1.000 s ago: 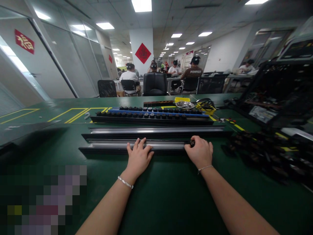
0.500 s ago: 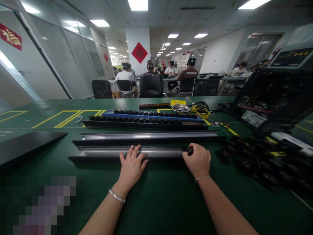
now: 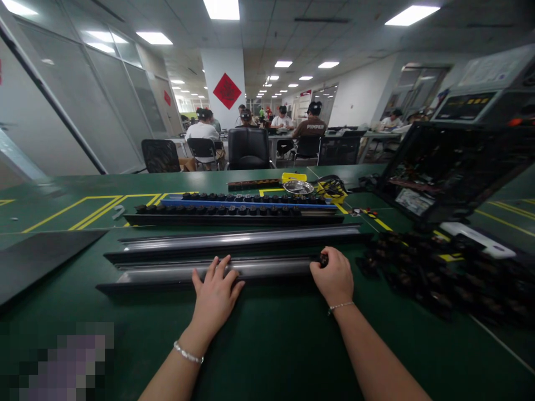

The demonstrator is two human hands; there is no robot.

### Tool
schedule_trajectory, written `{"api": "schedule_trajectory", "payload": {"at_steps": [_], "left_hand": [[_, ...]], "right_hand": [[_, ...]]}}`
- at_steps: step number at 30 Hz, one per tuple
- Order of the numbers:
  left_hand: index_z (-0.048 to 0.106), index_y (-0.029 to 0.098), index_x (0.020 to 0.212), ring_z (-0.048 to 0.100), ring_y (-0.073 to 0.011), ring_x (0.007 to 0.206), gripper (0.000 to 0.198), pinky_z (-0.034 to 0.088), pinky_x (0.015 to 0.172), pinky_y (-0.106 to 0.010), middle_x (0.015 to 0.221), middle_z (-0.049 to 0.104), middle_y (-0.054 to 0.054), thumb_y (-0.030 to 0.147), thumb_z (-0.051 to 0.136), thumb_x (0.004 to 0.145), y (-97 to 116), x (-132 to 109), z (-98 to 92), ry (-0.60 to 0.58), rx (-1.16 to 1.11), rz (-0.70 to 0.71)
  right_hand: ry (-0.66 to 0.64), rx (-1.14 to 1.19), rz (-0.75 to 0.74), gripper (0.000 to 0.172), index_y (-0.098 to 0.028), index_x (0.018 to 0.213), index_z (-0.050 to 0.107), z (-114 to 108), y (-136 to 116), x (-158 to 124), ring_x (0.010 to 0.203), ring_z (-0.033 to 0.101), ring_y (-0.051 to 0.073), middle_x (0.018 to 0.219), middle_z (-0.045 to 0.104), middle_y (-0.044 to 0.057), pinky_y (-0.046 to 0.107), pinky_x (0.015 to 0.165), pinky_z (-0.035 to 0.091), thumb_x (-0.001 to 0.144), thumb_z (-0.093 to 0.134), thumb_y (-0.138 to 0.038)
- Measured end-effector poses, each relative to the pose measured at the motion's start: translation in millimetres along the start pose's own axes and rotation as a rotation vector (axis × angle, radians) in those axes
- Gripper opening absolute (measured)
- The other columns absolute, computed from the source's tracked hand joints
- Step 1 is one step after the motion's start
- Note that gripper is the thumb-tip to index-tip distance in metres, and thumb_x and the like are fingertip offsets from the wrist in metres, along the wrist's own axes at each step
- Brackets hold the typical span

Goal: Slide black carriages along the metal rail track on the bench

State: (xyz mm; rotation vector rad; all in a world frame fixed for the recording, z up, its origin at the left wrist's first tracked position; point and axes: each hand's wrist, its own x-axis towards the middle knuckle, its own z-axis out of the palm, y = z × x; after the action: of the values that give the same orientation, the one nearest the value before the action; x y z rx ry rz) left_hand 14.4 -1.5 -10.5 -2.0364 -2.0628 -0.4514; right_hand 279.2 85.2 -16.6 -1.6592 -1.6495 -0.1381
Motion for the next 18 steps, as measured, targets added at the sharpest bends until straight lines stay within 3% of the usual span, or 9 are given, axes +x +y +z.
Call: {"api": "schedule_trajectory", "payload": {"at_steps": [7,18], "left_hand": [[0.063,0.029,0.097,0.033,-0.0314,0.131,0.023,0.012,0.100,-0.071,0.139,0.045,-0.006,0.039,0.047,0.085,1,1,-1.0,-0.033,0.005,-0.018],[0.063,0.028,0.096,0.033,-0.0319,0.130,0.023,0.013,0.099,-0.073,0.139,0.045,-0.006,0.040,0.047,0.085,1,2,-2.2,-0.032,0.007,-0.013]], "right_hand": [[-0.096,0.011,0.234,0.031,-0.019,0.096,0.053,-7,5,3,0.090,0.052,0.022,0.098,0.058,0.008,0.031,0.077,0.040,0.067,0.044,-0.024],[-0.131,0.029,0.385,0.034,-0.019,0.100,0.055,-16,16,10,0.085,0.055,0.021,0.095,0.061,0.007,0.029,0.072,0.040,0.068,0.046,-0.026]]}}
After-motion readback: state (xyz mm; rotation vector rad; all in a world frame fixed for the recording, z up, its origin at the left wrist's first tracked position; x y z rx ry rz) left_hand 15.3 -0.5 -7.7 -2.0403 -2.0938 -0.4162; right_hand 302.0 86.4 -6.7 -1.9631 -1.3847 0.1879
